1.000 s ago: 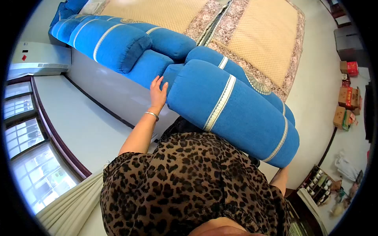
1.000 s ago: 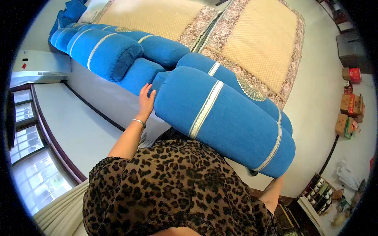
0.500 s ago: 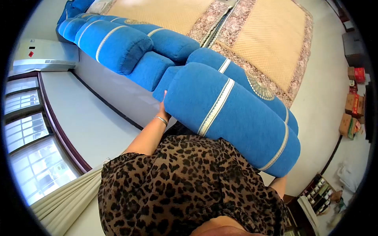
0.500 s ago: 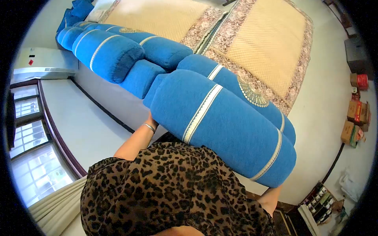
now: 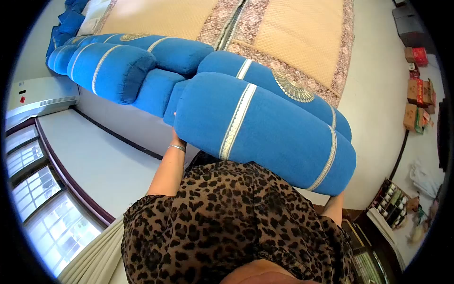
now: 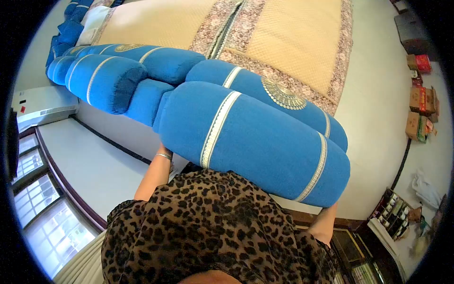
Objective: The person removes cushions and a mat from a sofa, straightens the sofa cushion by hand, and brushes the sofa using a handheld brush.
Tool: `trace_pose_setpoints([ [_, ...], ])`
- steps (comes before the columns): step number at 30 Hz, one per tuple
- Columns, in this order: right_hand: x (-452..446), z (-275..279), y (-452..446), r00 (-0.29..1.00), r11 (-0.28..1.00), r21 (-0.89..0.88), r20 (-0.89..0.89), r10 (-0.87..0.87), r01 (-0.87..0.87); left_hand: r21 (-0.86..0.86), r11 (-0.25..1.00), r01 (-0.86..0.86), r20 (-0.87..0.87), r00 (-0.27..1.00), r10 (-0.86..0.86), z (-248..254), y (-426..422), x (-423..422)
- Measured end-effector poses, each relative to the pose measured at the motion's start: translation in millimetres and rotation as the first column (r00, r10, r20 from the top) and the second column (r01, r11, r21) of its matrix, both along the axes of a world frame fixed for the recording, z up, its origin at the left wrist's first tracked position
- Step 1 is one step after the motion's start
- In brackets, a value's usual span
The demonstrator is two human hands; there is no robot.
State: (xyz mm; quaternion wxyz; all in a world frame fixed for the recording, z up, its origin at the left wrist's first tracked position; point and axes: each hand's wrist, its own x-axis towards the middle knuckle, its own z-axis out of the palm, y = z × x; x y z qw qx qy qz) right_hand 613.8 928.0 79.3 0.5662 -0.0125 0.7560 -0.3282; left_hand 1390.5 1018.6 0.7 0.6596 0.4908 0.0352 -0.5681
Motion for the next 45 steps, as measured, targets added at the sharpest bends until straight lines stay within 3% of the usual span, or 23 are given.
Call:
trace_pose_setpoints([
  [3, -1, 2, 1, 1.0, 1.0, 0.0, 0.007, 0.008, -0.008, 0.061, 0.997, -0.051, 0.046, 0.998, 0.048, 9, -4, -4],
  [6, 0, 7, 1, 1.0, 1.0, 0.0, 0.008, 0.014, -0.014, 0.104, 0.992, -0.071, 0.134, 0.989, 0.057, -13, 4, 3],
  [14, -7, 6, 3, 1.0, 1.0, 0.005, -0.002, 0.015, -0.015, 0.061, 0.992, -0.111, 0.069, 0.992, 0.107, -19, -2, -7],
  [22, -34, -2, -2, 0.999, 0.999, -0.051, 0.033, -0.005, 0.006, 0.059, 0.998, 0.008, -0.049, 0.999, -0.005, -10, -17, -9],
  [26, -90, -20, -45, 0.997, 0.987, -0.145, 0.01, 0.074, -0.072, 0.027, 0.996, 0.087, -0.267, 0.961, -0.077, 0, -17, -9],
  [27, -54, 11, -71, 0.91, 0.971, -0.236, -0.393, -0.136, 0.043, 0.011, 0.995, 0.102, -0.353, 0.931, -0.091, 4, -16, -9],
  [28, -20, 51, -97, 0.822, 0.939, -0.301, -0.568, -0.036, -0.167, 0.013, 0.993, 0.119, -0.425, 0.899, -0.102, 9, -15, -6],
  [30, 50, 134, -152, 0.448, 0.804, -0.262, -0.894, 0.006, -0.534, 0.165, 0.97, 0.18, -0.393, 0.914, -0.103, 21, -15, 4],
  [31, 95, 158, -171, 0.314, 0.686, -0.277, -0.947, -0.074, -0.673, 0.398, 0.891, 0.219, -0.191, 0.97, -0.153, 33, -22, 10],
  [32, 150, 163, -177, 0.264, 0.566, -0.262, -0.961, -0.081, -0.782, 0.632, 0.742, 0.223, -0.043, 0.966, -0.253, 46, -29, 15],
  [33, 201, 150, -180, 0.235, 0.447, -0.217, -0.972, -0.016, -0.868, 0.563, 0.822, 0.085, 0.103, 0.98, -0.172, 50, -31, 13],
  [34, 245, 121, -173, 0.117, 0.284, -0.065, -0.978, 0.171, -0.957, 0.458, 0.887, -0.049, 0.24, 0.968, -0.07, 50, -35, 12],
  [35, 287, 99, -146, -0.114, 0.049, 0.141, -0.926, 0.359, -0.989, 0.488, 0.851, -0.197, 0.518, 0.849, -0.101, 81, -52, -6],
  [36, 332, 113, -115, -0.406, -0.202, 0.357, -0.858, 0.316, -0.912, 0.469, 0.811, -0.35, 0.748, 0.646, -0.153, 124, -69, -31],
  [37, 324, 104, -124, -0.334, -0.148, 0.299, -0.864, 0.378, -0.943, 0.37, 0.906, -0.203, 0.88, 0.388, -0.273, 147, -78, -39],
  [38, 296, 109, -155, -0.179, -0.171, 0.09, -0.756, 0.629, -0.981, 0.298, 0.954, -0.026, 0.951, 0.093, -0.295, 165, -88, -51],
  [39, 274, 123, -177, -0.039, -0.126, -0.124, -0.545, 0.838, -0.984, 0.272, 0.956, 0.111, 0.962, -0.021, -0.271, 194, -103, -71],
  [41, 282, 182, -195, -0.246, 0.187, 0.39, -0.818, 0.52, -0.901, 0.264, 0.902, 0.342, 0.956, -0.213, -0.199, 228, -139, -104],
  [42, 295, 196, -201, -0.005, 0.387, 0.047, -0.994, 0.108, -0.921, 0.282, 0.859, 0.427, 0.94, -0.301, -0.159, 232, -152, -115],
  [43, 317, 209, -195, 0.332, 0.331, -0.388, -0.919, -0.214, -0.86, 0.388, 0.822, 0.416, 0.879, -0.434, -0.195, 227, -164, -127],
  [45, 358, 159, -148, 0.01, 0.121, 0.002, -0.995, 0.096, -0.993, 0.582, 0.733, 0.353, 0.698, -0.679, -0.227, 212, -180, -142],
])
